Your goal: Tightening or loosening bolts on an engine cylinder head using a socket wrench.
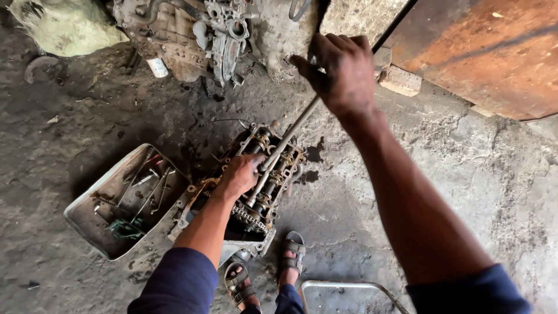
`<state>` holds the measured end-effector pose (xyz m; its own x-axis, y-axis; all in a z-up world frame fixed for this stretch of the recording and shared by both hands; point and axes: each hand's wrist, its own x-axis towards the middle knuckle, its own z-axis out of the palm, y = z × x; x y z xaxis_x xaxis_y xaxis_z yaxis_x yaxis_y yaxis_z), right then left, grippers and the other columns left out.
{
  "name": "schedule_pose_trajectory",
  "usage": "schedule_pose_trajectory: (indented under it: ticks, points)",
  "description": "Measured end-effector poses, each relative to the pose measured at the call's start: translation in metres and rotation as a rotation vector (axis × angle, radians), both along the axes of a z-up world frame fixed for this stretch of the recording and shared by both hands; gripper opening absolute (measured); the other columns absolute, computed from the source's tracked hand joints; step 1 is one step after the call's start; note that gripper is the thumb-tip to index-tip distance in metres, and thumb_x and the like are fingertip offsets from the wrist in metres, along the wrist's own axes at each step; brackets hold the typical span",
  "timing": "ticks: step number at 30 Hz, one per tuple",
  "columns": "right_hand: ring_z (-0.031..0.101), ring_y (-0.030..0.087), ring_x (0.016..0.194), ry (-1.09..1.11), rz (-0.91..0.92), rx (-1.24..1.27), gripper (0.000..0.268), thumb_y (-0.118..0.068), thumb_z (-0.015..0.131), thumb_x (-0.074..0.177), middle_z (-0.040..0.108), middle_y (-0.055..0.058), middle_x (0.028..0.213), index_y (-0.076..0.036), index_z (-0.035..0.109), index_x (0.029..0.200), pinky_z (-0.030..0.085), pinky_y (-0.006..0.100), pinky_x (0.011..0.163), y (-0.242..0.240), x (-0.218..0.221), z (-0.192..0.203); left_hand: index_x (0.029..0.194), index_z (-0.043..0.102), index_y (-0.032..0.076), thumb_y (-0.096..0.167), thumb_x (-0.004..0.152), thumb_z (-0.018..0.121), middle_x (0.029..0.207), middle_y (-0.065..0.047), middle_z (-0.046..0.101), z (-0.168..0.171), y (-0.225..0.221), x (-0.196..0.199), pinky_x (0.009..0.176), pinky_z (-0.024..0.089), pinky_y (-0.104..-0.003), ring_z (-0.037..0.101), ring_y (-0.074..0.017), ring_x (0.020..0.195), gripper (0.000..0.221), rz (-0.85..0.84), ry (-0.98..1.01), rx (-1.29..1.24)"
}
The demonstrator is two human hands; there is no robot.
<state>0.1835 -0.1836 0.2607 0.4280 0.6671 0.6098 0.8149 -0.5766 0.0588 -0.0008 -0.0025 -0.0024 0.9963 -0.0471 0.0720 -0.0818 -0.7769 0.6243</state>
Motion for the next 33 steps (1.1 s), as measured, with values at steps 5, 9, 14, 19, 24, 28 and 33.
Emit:
schedule_pose_trajectory:
  ticks: [5,9,14,19,24,28,33]
  points:
    - [0.052,0.02,0.087,0.2,-0.025,0.765,0.041,-0.049,0.04,0.109,0.052,0.006,0.095,-0.01,0.048,0.099,0.048,0.035,0.075,0.039,-0.055,-0.013,0.136,0.061,0.003,-0.019,0.086,0.065,0.125,-0.023,0.069,0.007,0.0,0.003,0.047,0.065,-0.024,0.077,-0.0216,0.074,0.054,-0.005,0.032,-0.012]
    - [0.056,0.017,0.086,0.53,-0.061,1.598,0.035,-0.051,0.042,0.107,0.044,-0.001,0.088,-0.017,0.047,0.098,0.045,0.037,0.1,0.068,-0.1,0.015,0.111,0.069,0.014,-0.003,0.083,0.067,0.093,-0.009,0.074,0.041,-0.001,-0.007,0.078,0.063,-0.045,0.075,-0.0315,0.088,0.033,-0.028,0.155,0.076]
    - [0.055,0.023,0.072,1.35,-0.216,2.004,0.028,-0.04,0.048,0.094,0.058,0.008,0.076,-0.013,0.041,0.096,0.048,0.038,0.075,0.032,-0.064,0.036,0.139,0.06,0.003,-0.016,0.092,0.061,0.119,-0.021,0.07,0.017,-0.001,-0.007,0.031,0.048,-0.024,0.059,-0.012,0.047,0.05,0.013,0.091,-0.046]
    - [0.039,0.011,0.066,1.776,-0.443,1.159,0.043,-0.038,0.071,0.085,0.042,-0.004,0.078,-0.011,0.054,0.113,0.043,0.027,0.063,0.023,-0.027,0.056,0.134,0.063,0.002,-0.017,0.096,0.055,0.115,-0.021,0.07,0.023,-0.003,-0.003,0.034,0.055,-0.025,0.065,-0.0156,0.052,0.043,0.02,0.112,-0.038]
    - [0.055,0.007,0.047,0.54,-0.183,0.001,0.024,-0.032,0.074,0.109,0.065,-0.005,0.067,-0.013,0.067,0.096,0.045,0.025,0.039,0.01,-0.007,0.027,0.141,0.06,0.008,-0.019,0.093,0.054,0.12,-0.017,0.071,0.016,-0.003,-0.001,0.035,0.053,-0.025,0.063,-0.0144,0.054,0.055,0.037,0.139,-0.01]
    - [0.032,0.01,0.052,0.177,0.031,0.514,0.052,-0.053,0.044,0.11,0.035,-0.005,0.06,-0.02,0.033,0.071,0.043,0.033,0.066,0.027,-0.029,-0.013,0.141,0.06,0.008,-0.018,0.092,0.058,0.117,-0.019,0.07,0.007,0.0,0.002,0.036,0.055,-0.023,0.064,-0.0144,0.054,0.055,0.015,0.108,0.044]
    - [0.068,0.023,0.091,0.755,-0.1,1.589,0.06,-0.073,0.044,0.087,0.07,0.01,0.104,-0.017,0.058,0.102,0.055,0.042,0.086,0.048,-0.073,-0.006,0.141,0.06,0.012,-0.016,0.094,0.055,0.12,-0.016,0.07,0.005,-0.003,0.001,0.035,0.051,-0.024,0.064,-0.0136,0.056,0.055,0.051,0.183,0.081]
